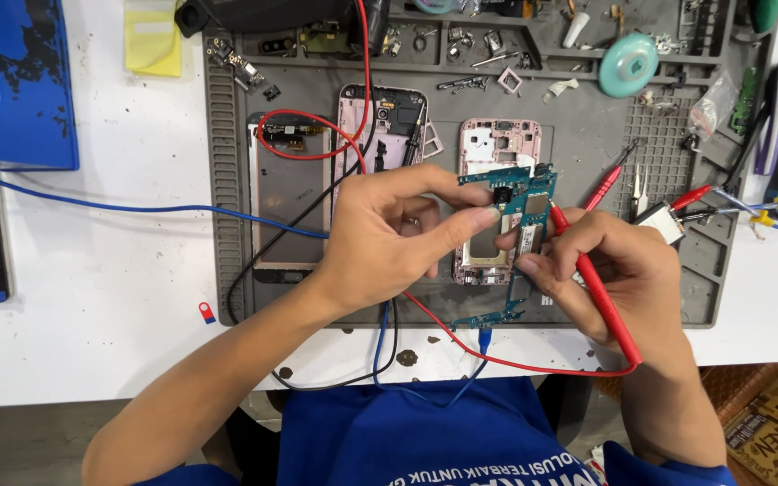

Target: Testing internal phone components with a multimeter and screwing the motherboard into the frame.

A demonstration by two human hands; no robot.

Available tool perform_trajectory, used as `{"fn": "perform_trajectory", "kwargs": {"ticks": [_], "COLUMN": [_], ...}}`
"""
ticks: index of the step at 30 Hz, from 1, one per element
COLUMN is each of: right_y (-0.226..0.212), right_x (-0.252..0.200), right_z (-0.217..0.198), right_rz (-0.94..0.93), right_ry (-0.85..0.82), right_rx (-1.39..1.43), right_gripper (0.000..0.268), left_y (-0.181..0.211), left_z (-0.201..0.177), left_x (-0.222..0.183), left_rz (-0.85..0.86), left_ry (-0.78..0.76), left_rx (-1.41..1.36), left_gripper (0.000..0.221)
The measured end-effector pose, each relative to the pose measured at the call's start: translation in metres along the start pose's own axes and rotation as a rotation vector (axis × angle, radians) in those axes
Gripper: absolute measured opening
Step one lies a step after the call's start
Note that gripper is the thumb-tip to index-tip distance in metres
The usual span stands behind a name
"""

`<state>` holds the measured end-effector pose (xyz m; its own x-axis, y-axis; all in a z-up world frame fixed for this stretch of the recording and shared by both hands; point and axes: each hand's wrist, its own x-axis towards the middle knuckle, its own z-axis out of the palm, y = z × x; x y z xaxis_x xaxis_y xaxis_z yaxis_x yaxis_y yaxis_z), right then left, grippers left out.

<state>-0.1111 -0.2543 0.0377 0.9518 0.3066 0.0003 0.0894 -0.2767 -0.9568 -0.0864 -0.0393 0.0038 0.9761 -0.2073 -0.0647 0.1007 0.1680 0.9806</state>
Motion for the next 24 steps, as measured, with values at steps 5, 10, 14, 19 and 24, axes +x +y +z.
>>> {"fn": "perform_trajectory", "kwargs": {"ticks": [5, 10, 14, 19, 24], "right_y": [0.0, 0.002, 0.008, 0.008, 0.005], "right_x": [0.002, 0.002, 0.0, 0.0, 0.001], "right_z": [0.0, 0.002, 0.001, 0.006, 0.007], "right_rz": [-0.027, -0.019, -0.038, -0.056, -0.056], "right_ry": [-0.011, -0.01, -0.004, 0.011, 0.019], "right_rx": [-0.027, -0.035, -0.039, -0.054, -0.077], "right_gripper": [0.027, 0.03, 0.028, 0.03, 0.033], "left_y": [-0.001, -0.003, 0.002, 0.001, -0.008], "left_z": [0.003, 0.006, 0.007, 0.008, 0.012], "left_x": [0.0, -0.001, 0.0, 0.001, 0.0], "left_rz": [0.005, -0.018, -0.099, -0.183, -0.074], "left_ry": [0.015, 0.036, 0.045, 0.081, 0.105], "left_rx": [-0.011, -0.042, -0.14, -0.16, -0.189], "left_gripper": [0.009, 0.011, 0.017, 0.022, 0.018]}}
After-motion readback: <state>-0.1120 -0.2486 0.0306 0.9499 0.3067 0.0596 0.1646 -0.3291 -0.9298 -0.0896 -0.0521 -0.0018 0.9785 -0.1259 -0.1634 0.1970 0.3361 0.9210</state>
